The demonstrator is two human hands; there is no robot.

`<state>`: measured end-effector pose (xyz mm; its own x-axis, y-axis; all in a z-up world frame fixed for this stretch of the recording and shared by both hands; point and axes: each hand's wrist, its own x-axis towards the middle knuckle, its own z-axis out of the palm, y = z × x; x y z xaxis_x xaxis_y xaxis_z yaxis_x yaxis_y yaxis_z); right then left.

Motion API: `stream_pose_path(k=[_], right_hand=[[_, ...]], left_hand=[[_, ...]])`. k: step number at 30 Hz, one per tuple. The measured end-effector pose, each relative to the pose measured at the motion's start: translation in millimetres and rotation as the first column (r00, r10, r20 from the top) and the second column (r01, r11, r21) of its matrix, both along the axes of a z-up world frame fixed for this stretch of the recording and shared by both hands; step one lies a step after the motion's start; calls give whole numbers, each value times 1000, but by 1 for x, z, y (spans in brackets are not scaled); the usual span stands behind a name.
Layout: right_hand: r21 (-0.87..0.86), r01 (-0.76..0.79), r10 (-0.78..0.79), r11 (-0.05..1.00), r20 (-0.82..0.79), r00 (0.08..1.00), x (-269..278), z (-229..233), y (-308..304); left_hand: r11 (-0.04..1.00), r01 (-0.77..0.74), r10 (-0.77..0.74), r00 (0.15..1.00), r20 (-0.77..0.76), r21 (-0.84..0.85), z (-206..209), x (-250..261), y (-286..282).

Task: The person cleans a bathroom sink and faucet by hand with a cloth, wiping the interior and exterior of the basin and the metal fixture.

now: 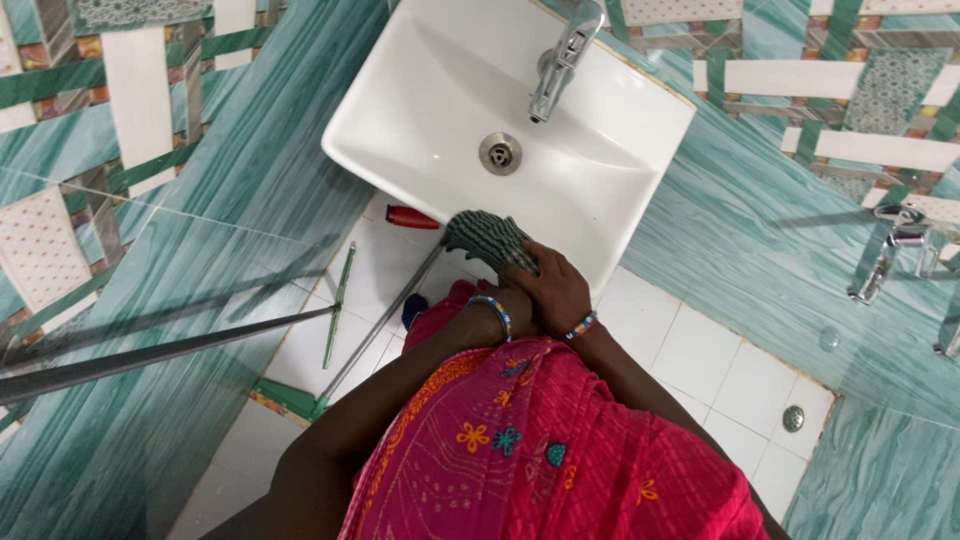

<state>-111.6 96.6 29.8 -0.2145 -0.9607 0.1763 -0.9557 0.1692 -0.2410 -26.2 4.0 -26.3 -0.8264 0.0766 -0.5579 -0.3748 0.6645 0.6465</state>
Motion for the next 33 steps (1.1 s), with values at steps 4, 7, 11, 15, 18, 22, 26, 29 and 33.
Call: stream_pose_path(k=[4,7,11,15,18,22,26,29,33], right_hand=[[44,-2,2,999,-7,1000,-15,10,31],[-10,-53,53,999,-13,999,-34,14,48],[63,-55,31,996,340,940,-61,20,76],[-47,31,1,998,561,828,-96,49,86],[-110,261,-158,959,557,816,-107,78,87],[-269,441,-262,856,509,820,-125,105,74],[-468,573,-304,672,531,791,-164,75,43],[-253,591,-401,766,530,747,-199,28,16],[-292,423,-384,858,183,905,-209,-11,-2]], left_hand=[[966,251,-231,942,-244,54,-14,-19,18],[954,297,-292,952,91,-48,-4,-28,20],[968,239,-223,960,-172,79,21,-28,9],[928,56,167,823,-543,369,53,-20,-6],[906,-78,322,765,-559,415,71,-17,-10],[888,-140,399,706,-585,437,81,-13,-17],[848,-164,457,709,-537,505,77,-10,-17],[847,-174,461,712,-530,502,72,-7,-15],[857,-216,467,710,-527,469,71,-3,-17]])
